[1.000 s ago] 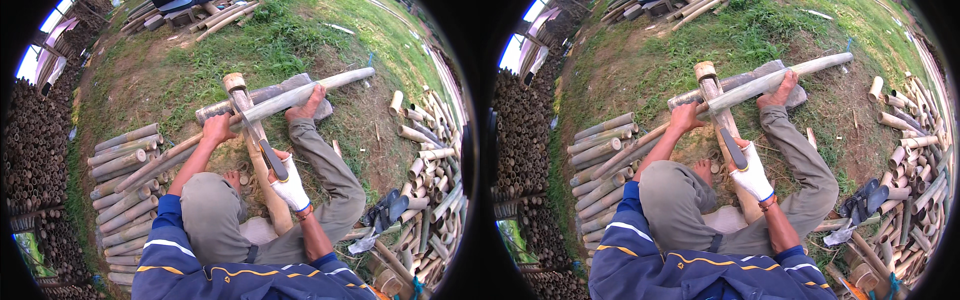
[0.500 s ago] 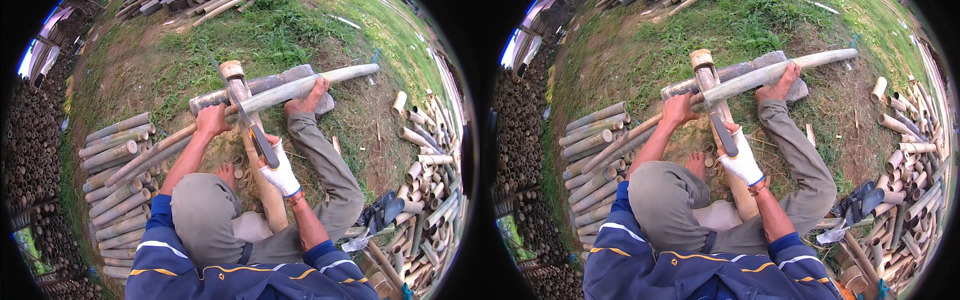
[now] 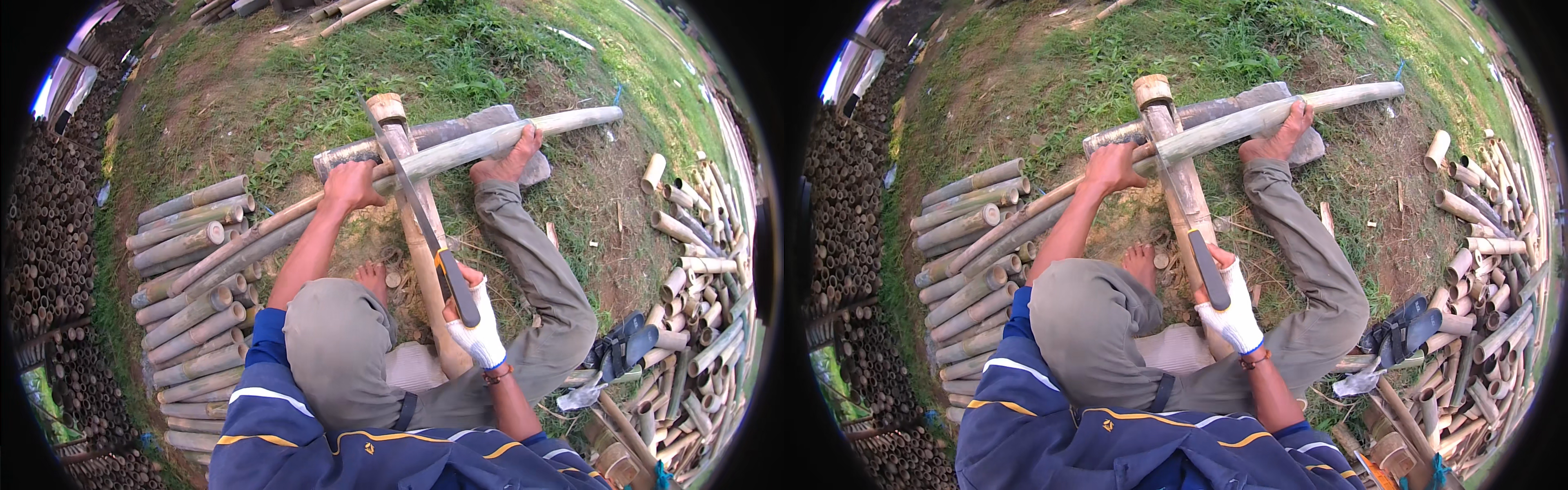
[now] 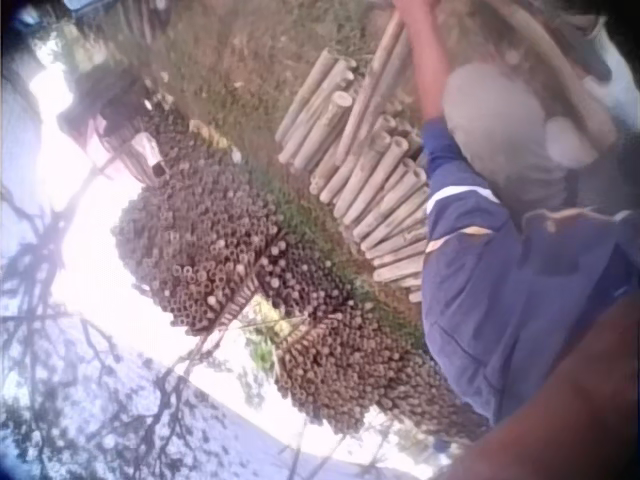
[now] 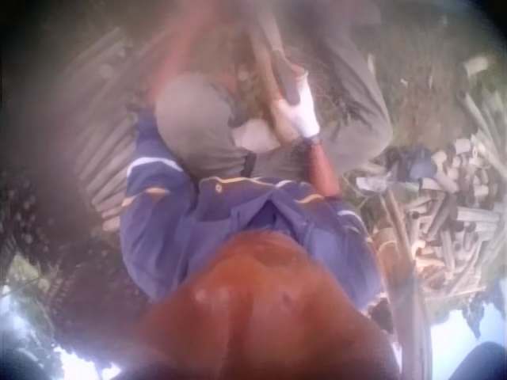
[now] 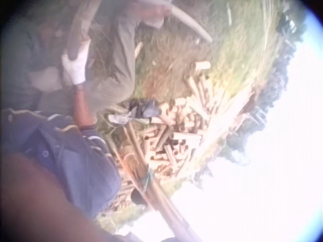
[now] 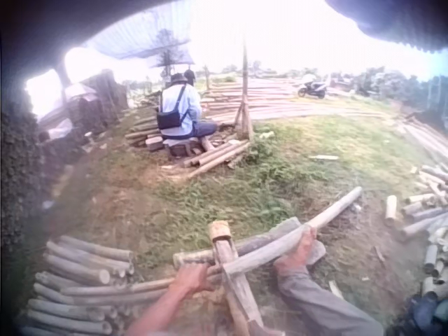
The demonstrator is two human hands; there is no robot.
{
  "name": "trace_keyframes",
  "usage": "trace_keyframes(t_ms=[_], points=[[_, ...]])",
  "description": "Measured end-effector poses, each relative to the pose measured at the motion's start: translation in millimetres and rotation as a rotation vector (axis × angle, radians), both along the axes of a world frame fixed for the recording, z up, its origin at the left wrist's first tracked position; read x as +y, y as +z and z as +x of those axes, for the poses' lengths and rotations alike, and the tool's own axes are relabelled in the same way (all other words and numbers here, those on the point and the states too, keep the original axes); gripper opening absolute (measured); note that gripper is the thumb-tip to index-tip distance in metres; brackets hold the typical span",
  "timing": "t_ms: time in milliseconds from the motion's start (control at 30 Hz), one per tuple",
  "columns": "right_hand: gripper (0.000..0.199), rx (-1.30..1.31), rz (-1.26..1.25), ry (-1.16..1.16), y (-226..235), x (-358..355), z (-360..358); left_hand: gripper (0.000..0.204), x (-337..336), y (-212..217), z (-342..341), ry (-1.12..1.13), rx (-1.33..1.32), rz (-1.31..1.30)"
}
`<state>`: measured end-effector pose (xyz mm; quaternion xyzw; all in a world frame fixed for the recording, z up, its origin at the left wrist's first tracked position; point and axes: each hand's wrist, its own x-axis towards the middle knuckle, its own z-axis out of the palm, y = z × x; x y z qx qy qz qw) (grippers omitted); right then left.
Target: The person sits on the ground and uses a hand saw to cut bamboo poles into shorter sections. They repeatedly position a bamboo pole on a makeshift support, saw through it, and place the cut pieces aside. Another person is visible in the background working with bamboo as well.
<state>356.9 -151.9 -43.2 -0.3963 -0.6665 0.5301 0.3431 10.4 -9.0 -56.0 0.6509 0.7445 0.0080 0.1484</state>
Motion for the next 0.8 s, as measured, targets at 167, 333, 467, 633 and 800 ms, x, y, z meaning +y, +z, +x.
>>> trace_keyframes(t_ms=[167,333,467,633,800], points=[[0.072,0.083,-0.063,0.005,7.0,74.5,-49.6,0.088,7.8,-17.8,-30.4,-0.099,-0.164,0.106],[0.070,0.110,-0.104,-0.041,-6.8,63.8,-34.5,0.078,17.9,-0.4,-61.1,-0.011,-0.230,0.050],[0.071,0.129,-0.126,-0.028,-5.7,58.3,-39.4,0.084,-4.1,-36.3,-52.8,-0.078,-0.077,0.548],[0.073,0.063,-0.037,-0.030,-8.4,57.6,-34.7,0.073,-44.4,-39.1,3.9,-0.067,0.029,0.247],[0.068,0.090,-0.044,-0.020,-1.0,39.8,-59.9,0.056,-58.8,-43.0,-31.5,-0.129,-0.079,0.297]])
